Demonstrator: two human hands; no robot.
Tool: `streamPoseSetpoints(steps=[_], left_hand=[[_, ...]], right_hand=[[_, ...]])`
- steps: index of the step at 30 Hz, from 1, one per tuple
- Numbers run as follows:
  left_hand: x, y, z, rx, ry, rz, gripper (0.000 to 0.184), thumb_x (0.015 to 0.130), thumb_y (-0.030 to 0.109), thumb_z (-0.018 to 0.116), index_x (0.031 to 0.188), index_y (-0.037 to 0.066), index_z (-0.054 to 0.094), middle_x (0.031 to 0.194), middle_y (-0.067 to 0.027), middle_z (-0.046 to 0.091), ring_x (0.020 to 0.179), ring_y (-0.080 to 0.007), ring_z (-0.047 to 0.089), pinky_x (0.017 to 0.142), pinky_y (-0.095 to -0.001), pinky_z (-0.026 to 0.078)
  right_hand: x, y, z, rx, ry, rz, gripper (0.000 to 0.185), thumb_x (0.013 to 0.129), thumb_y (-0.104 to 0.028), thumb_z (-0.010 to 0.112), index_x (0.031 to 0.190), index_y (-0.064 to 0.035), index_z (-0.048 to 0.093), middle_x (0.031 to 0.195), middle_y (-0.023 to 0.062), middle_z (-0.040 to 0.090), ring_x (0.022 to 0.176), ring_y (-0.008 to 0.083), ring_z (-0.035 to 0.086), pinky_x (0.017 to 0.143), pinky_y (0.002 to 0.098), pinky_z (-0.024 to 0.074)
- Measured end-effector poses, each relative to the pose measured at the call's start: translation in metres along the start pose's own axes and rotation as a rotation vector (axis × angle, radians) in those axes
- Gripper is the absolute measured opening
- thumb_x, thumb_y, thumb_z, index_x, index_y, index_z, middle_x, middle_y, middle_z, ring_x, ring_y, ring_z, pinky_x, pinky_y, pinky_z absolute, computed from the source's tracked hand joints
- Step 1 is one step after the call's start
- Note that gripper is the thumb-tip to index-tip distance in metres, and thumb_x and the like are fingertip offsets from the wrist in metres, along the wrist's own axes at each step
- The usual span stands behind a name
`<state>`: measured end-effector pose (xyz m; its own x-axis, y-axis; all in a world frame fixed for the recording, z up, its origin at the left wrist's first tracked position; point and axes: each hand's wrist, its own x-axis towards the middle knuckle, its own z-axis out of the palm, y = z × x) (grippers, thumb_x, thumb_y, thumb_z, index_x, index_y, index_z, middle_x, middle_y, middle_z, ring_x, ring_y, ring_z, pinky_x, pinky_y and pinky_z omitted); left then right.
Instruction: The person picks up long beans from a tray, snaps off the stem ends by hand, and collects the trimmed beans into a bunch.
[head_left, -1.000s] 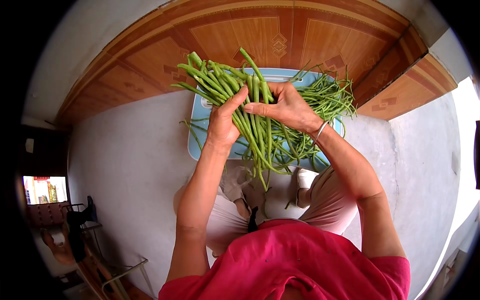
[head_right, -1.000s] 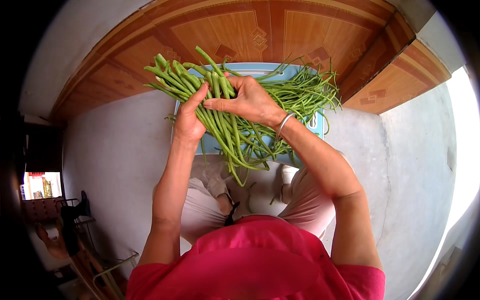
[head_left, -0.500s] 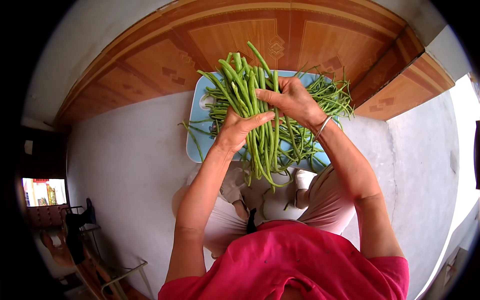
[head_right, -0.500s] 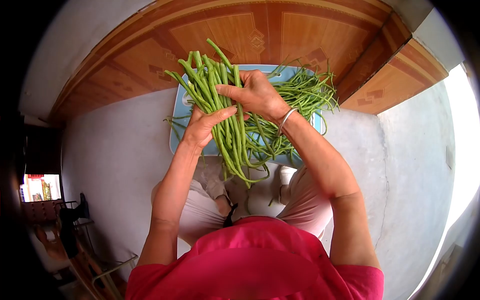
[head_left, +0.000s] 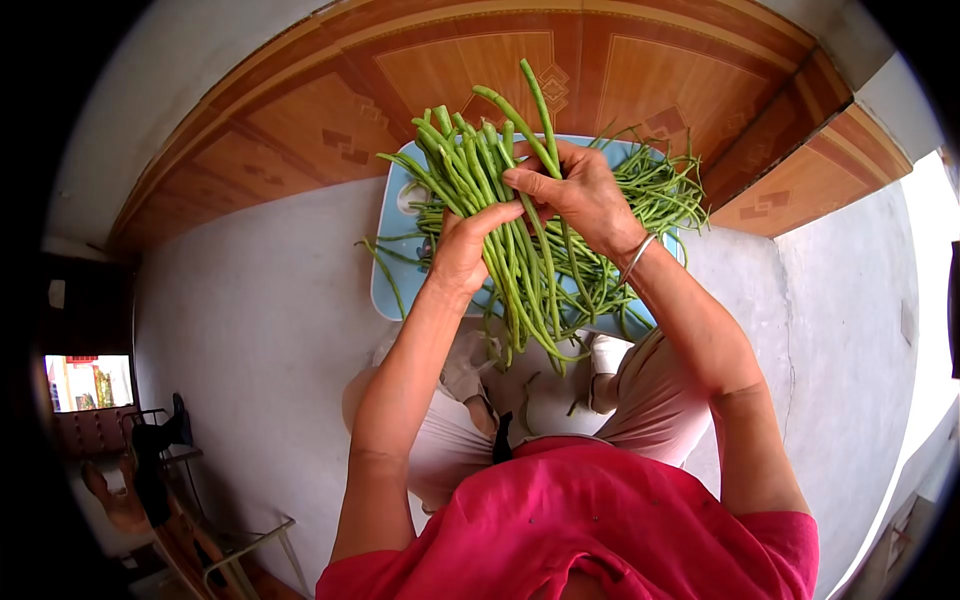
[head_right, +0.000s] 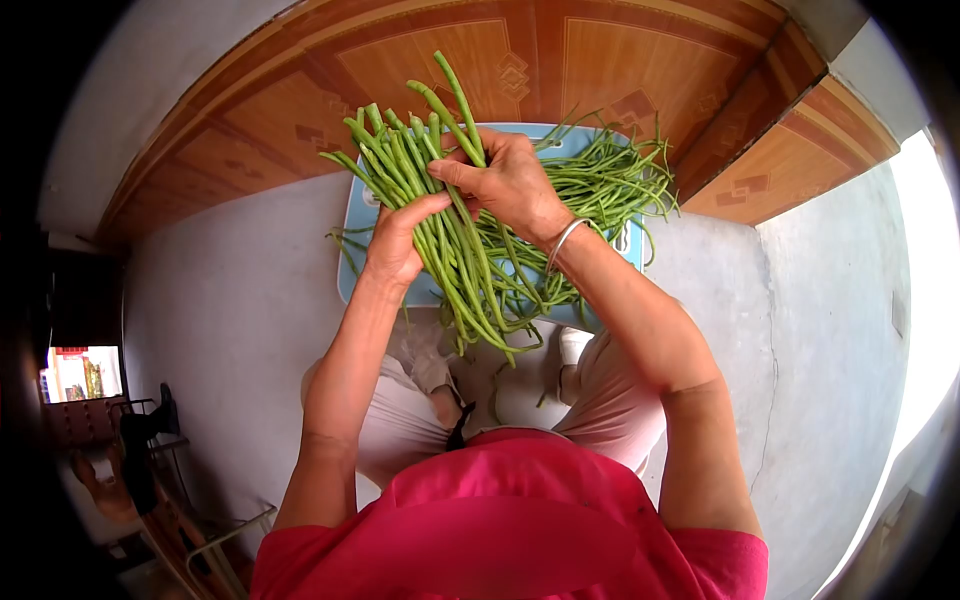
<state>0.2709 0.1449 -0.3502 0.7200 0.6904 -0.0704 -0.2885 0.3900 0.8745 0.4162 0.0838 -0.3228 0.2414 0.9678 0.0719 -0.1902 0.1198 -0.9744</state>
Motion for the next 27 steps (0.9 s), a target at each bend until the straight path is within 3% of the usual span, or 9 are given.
streamPoseSetpoints(steps=[3, 7, 8, 10, 17, 21, 22, 25, 27], left_hand=[[-0.007, 0.012, 0.014, -0.157, -0.045, -0.008, 0.043, 0.082, 0.001, 0.059, 0.124, 0.0, 0.05, 0.116, -0.0112, 0.059, 0.092, -0.0228, 0.064, 0.081, -0.0359, 0.055], [-0.011, 0.013, 0.005, -0.024, -0.059, -0.028, 0.032, 0.082, 0.004, 0.062, 0.113, -0.001, 0.055, 0.092, -0.0104, 0.065, 0.079, -0.0191, 0.064, 0.071, -0.0318, 0.053], [-0.012, 0.012, 0.006, 0.038, -0.032, -0.016, 0.023, 0.082, 0.004, 0.064, 0.103, -0.001, 0.057, 0.08, -0.0092, 0.064, 0.071, -0.0176, 0.061, 0.065, -0.0296, 0.05], [-0.015, 0.019, 0.01, 0.152, -0.065, -0.019, 0.021, 0.081, 0.005, 0.064, 0.1, -0.002, 0.057, 0.079, -0.0094, 0.063, 0.069, -0.0176, 0.061, 0.065, -0.0292, 0.049], [-0.018, 0.021, 0.01, 0.334, -0.108, 0.004, 0.014, 0.08, -0.001, 0.063, 0.093, -0.002, 0.058, 0.081, -0.0076, 0.06, 0.066, -0.0152, 0.059, 0.058, -0.0281, 0.049], [-0.017, 0.021, 0.005, 0.371, -0.053, 0.007, 0.015, 0.079, -0.001, 0.063, 0.092, -0.002, 0.058, 0.081, -0.0073, 0.059, 0.066, -0.0155, 0.059, 0.057, -0.0285, 0.05], [-0.016, 0.022, 0.002, 0.368, -0.055, 0.015, 0.015, 0.079, -0.001, 0.063, 0.092, -0.002, 0.058, 0.081, -0.0073, 0.059, 0.066, -0.0155, 0.059, 0.057, -0.0286, 0.05], [-0.014, 0.024, -0.002, 0.364, -0.043, 0.014, 0.017, 0.078, -0.002, 0.063, 0.094, -0.002, 0.058, 0.082, -0.0077, 0.059, 0.065, -0.0153, 0.059, 0.057, -0.0287, 0.049], [-0.013, 0.025, -0.003, 0.371, -0.038, 0.006, 0.018, 0.078, -0.002, 0.063, 0.094, -0.002, 0.057, 0.082, -0.0077, 0.059, 0.065, -0.0152, 0.059, 0.057, -0.0285, 0.049]], right_hand=[[-0.001, -0.001, 0.0, -0.027, 0.054, -0.034, 0.024, 0.084, -0.013, 0.069, 0.097, 0.0046, 0.061, 0.066, 0.0037, 0.06, 0.049, 0.0075, 0.052, 0.042, 0.0228, 0.0446], [0.002, 0.002, -0.004, 0.013, -0.012, -0.096, 0.025, 0.085, -0.014, 0.069, 0.1, 0.005, 0.064, 0.069, 0.0036, 0.063, 0.054, 0.0088, 0.055, 0.051, 0.0239, 0.0477], [0.004, 0.001, -0.007, -0.09, 0.064, -0.178, 0.023, 0.085, -0.013, 0.069, 0.1, 0.0039, 0.065, 0.071, 0.0034, 0.063, 0.058, 0.0094, 0.057, 0.055, 0.0243, 0.0482], [0.009, -0.006, -0.017, -0.301, 0.218, -0.338, 0.022, 0.085, -0.012, 0.069, 0.101, 0.0016, 0.067, 0.076, 0.0031, 0.064, 0.067, 0.0107, 0.059, 0.063, 0.0252, 0.0492], [0.001, -0.031, -0.042, -0.666, -0.116, -0.528, 0.023, 0.08, -0.002, 0.066, 0.103, -0.0036, 0.069, 0.101, 0.0048, 0.064, 0.091, 0.0155, 0.062, 0.08, 0.0271, 0.0504], [-0.002, -0.038, -0.052, -0.857, -0.172, -0.505, 0.022, 0.074, 0.004, 0.065, 0.095, -0.0021, 0.068, 0.089, 0.007, 0.066, 0.085, 0.0162, 0.064, 0.075, 0.0312, 0.0519], [-0.001, -0.038, -0.052, -0.892, -0.166, -0.561, 0.015, 0.076, -0.001, 0.065, 0.091, -0.001, 0.067, 0.076, 0.0079, 0.065, 0.074, 0.0153, 0.064, 0.069, 0.0302, 0.0513], [-0.012, -0.049, -0.05, -0.925, -0.158, -0.289, 0.015, 0.076, -0.007, 0.066, 0.09, -0.0012, 0.067, 0.068, 0.0087, 0.064, 0.064, 0.0156, 0.062, 0.062, 0.0289, 0.0497], [-0.011, -0.042, -0.052, -0.872, -0.146, -0.304, 0.02, 0.075, -0.009, 0.065, 0.092, -0.0002, 0.067, 0.066, 0.0149, 0.061, 0.057, 0.0221, 0.059, 0.058, 0.0323, 0.048]])
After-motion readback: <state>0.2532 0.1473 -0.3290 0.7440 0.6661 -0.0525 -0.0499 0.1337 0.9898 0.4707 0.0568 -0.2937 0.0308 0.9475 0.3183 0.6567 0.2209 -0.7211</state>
